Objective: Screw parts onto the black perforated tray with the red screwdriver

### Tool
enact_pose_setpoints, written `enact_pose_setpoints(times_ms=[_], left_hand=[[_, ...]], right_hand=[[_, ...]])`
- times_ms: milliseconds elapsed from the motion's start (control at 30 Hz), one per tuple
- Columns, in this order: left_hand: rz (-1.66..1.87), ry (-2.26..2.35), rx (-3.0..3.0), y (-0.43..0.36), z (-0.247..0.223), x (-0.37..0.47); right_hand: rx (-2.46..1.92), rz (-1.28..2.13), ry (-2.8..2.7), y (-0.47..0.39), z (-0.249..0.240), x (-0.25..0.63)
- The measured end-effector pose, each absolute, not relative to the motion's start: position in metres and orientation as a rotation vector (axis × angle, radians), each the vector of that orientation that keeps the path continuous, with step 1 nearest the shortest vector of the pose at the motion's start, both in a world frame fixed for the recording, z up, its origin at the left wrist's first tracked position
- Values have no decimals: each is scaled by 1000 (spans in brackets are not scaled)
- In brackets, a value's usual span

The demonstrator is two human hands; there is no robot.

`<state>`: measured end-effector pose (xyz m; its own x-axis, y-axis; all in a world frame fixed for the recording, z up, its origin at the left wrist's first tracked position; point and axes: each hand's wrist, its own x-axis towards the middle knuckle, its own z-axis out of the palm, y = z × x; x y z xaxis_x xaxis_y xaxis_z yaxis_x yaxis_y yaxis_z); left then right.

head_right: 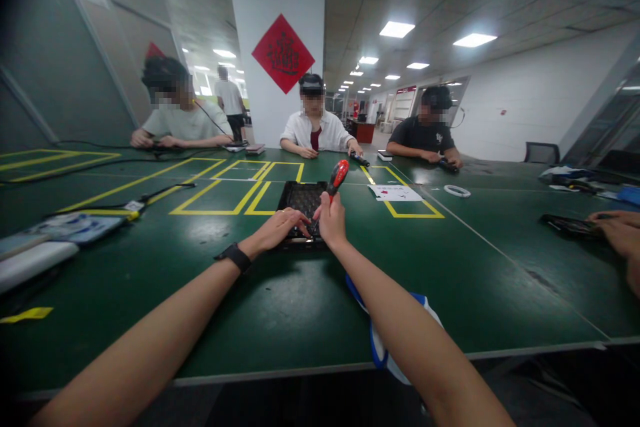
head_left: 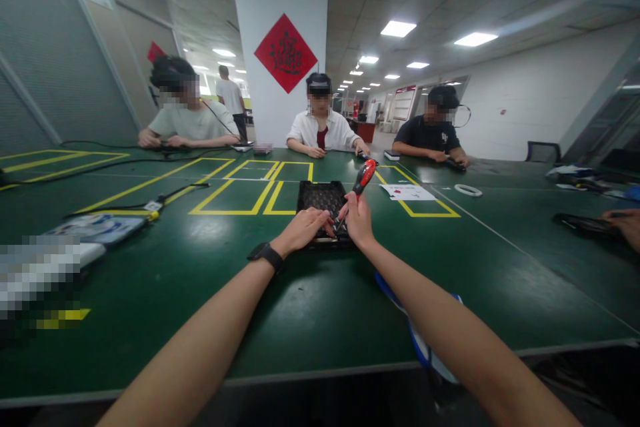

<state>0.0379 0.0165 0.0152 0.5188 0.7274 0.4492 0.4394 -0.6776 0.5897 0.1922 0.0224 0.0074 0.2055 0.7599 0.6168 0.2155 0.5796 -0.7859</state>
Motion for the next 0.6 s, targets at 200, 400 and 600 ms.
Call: enact_pose_setpoints(times_ms=[200, 400, 600], left_hand=[[985, 947, 2391, 18, 14, 37], [1027, 961, 2389, 21, 12, 36], [1059, 1044, 2368, 21, 9, 37]], right_hand=[[-929, 484, -1302, 25, 6, 193], [-931, 469, -1223, 27, 5, 195], [-944, 432, -1255, 27, 5, 196]])
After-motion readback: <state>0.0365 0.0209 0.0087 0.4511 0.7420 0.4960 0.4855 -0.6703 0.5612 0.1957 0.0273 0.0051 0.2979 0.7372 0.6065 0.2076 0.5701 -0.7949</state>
